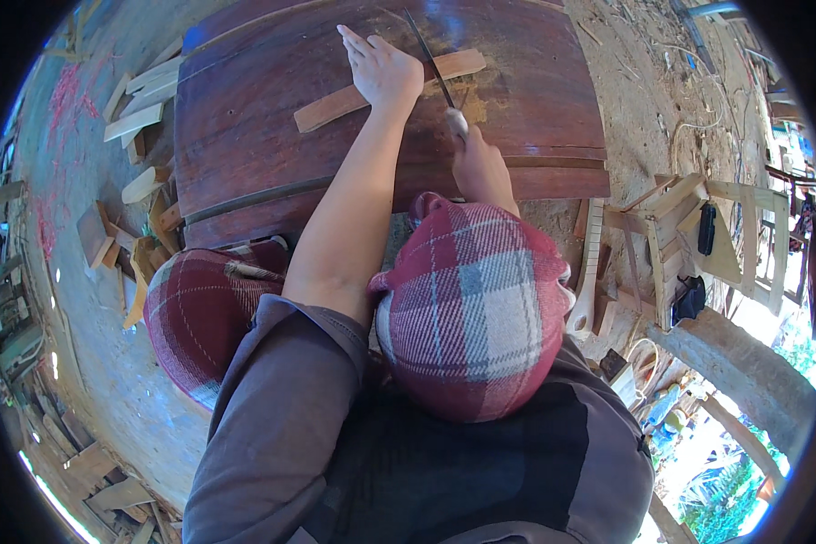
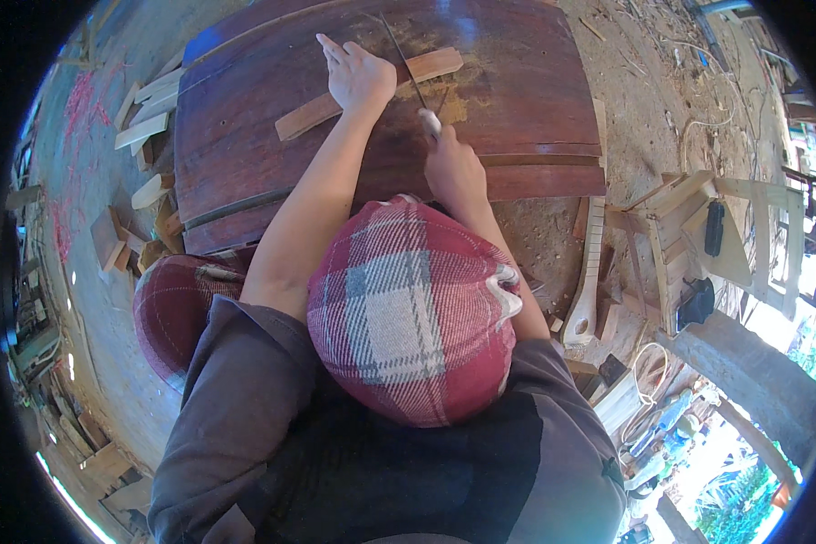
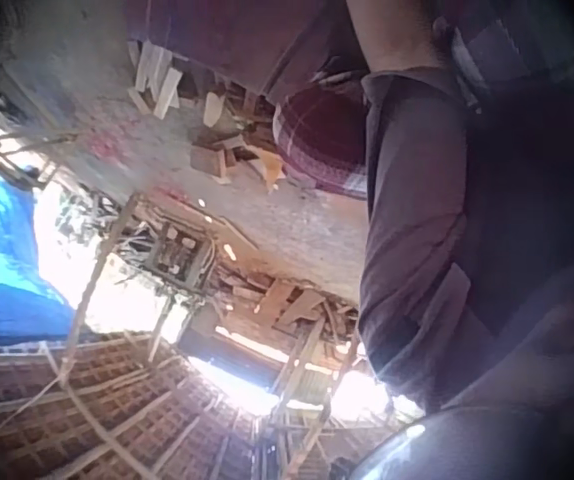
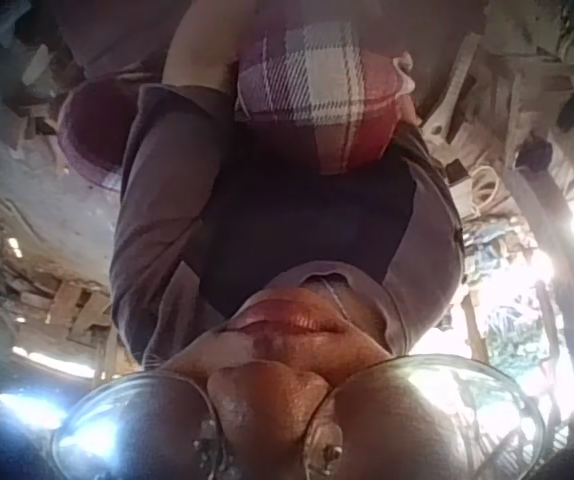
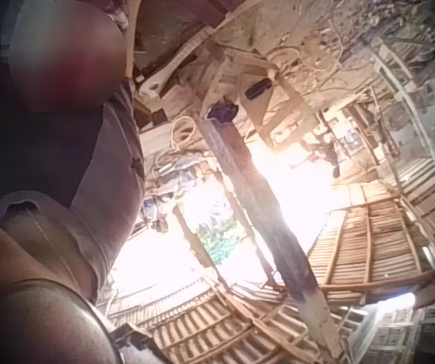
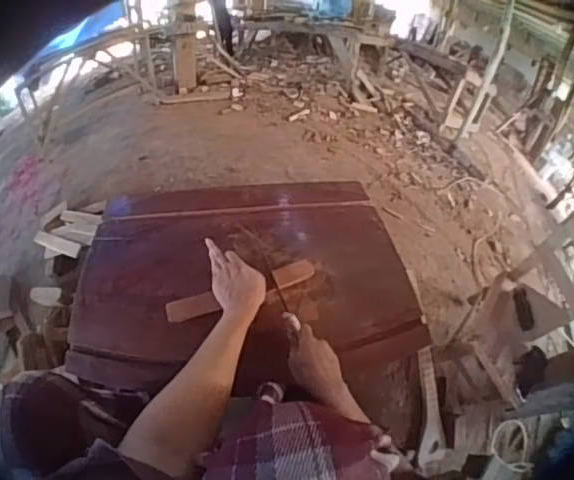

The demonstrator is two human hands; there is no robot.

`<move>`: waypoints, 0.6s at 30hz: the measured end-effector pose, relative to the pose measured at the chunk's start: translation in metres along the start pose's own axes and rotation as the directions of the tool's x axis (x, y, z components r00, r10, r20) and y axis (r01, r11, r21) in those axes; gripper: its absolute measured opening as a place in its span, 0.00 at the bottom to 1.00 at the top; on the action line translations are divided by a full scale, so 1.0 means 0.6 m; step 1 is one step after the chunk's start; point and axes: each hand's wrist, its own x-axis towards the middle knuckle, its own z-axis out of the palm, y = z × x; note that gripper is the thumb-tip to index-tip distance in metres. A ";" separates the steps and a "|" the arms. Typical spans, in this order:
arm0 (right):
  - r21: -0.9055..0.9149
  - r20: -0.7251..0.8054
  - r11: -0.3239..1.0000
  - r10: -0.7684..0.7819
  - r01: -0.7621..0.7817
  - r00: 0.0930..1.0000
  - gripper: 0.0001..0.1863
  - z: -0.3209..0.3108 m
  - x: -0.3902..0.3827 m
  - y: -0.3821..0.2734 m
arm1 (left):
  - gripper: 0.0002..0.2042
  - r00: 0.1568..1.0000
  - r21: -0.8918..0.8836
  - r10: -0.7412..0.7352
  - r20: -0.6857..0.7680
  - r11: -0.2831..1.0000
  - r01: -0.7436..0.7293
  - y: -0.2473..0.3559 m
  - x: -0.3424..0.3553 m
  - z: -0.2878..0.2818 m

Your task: Sawing a curved piece of wood by hand on a wooden workbench.

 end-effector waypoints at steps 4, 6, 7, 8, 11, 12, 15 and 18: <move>-0.047 -0.016 0.997 -0.067 0.066 0.998 0.16 -0.009 0.046 -0.024 | 0.25 0.999 0.019 -0.034 0.003 0.999 0.034 -0.002 0.001 0.000; -0.037 0.010 0.997 -0.068 0.069 0.998 0.14 -0.010 0.025 -0.016 | 0.25 0.998 0.028 -0.064 0.000 0.998 0.064 -0.012 -0.001 0.001; -0.031 0.036 0.997 -0.071 0.073 0.997 0.12 -0.008 0.013 -0.013 | 0.24 0.999 0.036 -0.005 -0.039 0.999 0.006 -0.019 -0.002 0.002; -0.035 0.036 0.996 -0.078 0.079 0.996 0.12 -0.010 0.004 -0.018 | 0.23 0.995 0.041 0.051 -0.085 0.998 -0.048 -0.021 0.000 -0.004; -0.057 0.056 0.997 -0.041 0.044 0.998 0.12 -0.006 -0.014 -0.011 | 0.22 0.994 -0.044 0.053 -0.096 0.997 -0.057 -0.010 -0.007 -0.004; -0.054 0.037 0.998 -0.026 0.028 0.999 0.12 -0.013 -0.011 -0.013 | 0.22 0.994 -0.047 0.054 -0.096 0.997 -0.059 -0.008 -0.007 0.001; -0.042 0.015 0.999 -0.002 0.003 1.000 0.12 -0.011 -0.011 -0.016 | 0.20 0.985 -0.011 0.068 -0.155 0.997 -0.071 -0.008 -0.007 0.008; 0.005 0.013 1.000 0.001 -0.001 1.000 0.13 -0.012 -0.016 -0.016 | 0.20 0.986 -0.010 0.077 -0.147 0.997 -0.079 -0.008 -0.009 0.010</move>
